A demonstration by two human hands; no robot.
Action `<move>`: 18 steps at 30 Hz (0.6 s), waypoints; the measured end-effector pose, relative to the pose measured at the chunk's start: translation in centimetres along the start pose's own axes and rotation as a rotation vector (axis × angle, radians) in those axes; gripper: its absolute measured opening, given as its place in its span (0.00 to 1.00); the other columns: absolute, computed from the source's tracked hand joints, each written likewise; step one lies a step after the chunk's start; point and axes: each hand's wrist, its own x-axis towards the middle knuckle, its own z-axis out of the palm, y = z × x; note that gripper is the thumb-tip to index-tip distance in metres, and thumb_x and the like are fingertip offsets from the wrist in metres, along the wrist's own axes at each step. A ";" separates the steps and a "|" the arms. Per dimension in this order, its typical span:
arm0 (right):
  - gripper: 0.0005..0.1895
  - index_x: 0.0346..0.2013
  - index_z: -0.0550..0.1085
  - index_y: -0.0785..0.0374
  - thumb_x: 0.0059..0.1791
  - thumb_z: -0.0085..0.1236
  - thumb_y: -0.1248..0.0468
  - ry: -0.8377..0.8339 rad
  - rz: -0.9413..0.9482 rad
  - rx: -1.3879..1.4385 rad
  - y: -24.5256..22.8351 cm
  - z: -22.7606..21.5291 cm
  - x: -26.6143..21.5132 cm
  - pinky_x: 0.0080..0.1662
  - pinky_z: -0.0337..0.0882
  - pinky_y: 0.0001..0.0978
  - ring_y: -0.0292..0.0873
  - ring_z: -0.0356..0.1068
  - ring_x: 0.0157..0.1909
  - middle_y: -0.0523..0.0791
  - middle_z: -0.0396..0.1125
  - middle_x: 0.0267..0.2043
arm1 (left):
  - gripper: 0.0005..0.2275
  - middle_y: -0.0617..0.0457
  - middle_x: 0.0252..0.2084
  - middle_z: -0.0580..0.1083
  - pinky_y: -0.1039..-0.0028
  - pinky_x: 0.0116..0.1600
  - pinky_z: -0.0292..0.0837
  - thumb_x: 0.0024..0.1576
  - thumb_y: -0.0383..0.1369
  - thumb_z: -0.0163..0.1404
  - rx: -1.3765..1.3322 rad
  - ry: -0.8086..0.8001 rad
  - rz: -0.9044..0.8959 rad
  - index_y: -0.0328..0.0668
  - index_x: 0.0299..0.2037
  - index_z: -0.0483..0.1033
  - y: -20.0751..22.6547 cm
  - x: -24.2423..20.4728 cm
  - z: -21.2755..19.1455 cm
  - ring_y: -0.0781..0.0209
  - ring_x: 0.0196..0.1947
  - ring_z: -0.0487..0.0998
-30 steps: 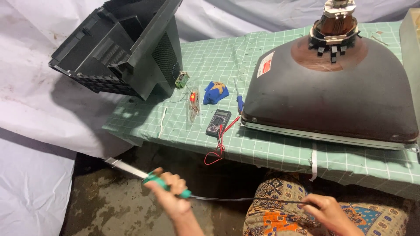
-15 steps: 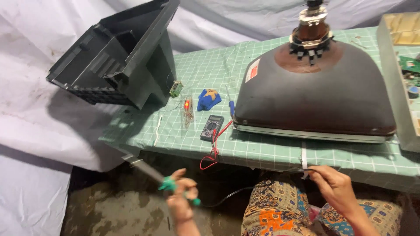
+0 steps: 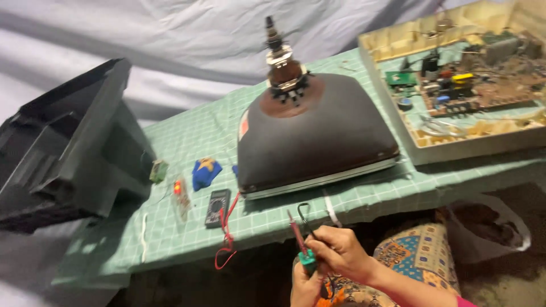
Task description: Soldering electrical connections and using a screwdriver to adjust components on the neck of a CRT monitor.
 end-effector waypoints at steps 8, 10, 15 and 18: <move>0.14 0.44 0.78 0.61 0.48 0.60 0.57 -0.067 -0.002 -0.017 6.1 0.4 -2.3 0.37 0.77 0.28 0.37 0.72 0.34 0.43 0.74 0.34 | 0.10 0.57 0.16 0.59 0.72 0.19 0.63 0.65 0.34 0.47 -0.665 0.085 0.240 0.34 0.34 0.70 5.6 2.7 -2.6 0.65 0.13 0.61; 0.18 0.45 0.77 0.62 0.48 0.62 0.53 -0.222 -0.029 -0.064 8.9 0.7 -3.9 0.42 0.74 0.34 0.42 0.73 0.39 0.45 0.75 0.39 | 0.09 0.59 0.17 0.59 0.75 0.18 0.61 0.65 0.35 0.46 -0.710 0.101 0.293 0.38 0.36 0.69 8.5 2.7 -2.9 0.68 0.14 0.60; 0.09 0.32 0.78 0.62 0.49 0.63 0.59 -0.577 0.089 -0.208 14.9 1.6 -6.8 0.40 0.72 0.35 0.40 0.68 0.29 0.42 0.72 0.29 | 0.10 0.59 0.19 0.63 0.79 0.19 0.61 0.66 0.37 0.47 -0.927 -0.128 0.439 0.43 0.35 0.68 12.7 2.8 -8.0 0.69 0.16 0.61; 0.17 0.23 0.68 0.57 0.57 0.54 0.59 -0.693 0.237 -0.521 19.9 0.2 -8.0 0.51 0.74 0.36 0.38 0.68 0.32 0.41 0.68 0.30 | 0.14 0.50 0.26 0.68 0.71 0.27 0.69 0.70 0.41 0.40 -0.911 -0.486 0.535 0.38 0.47 0.73 14.1 2.0 -13.6 0.60 0.23 0.67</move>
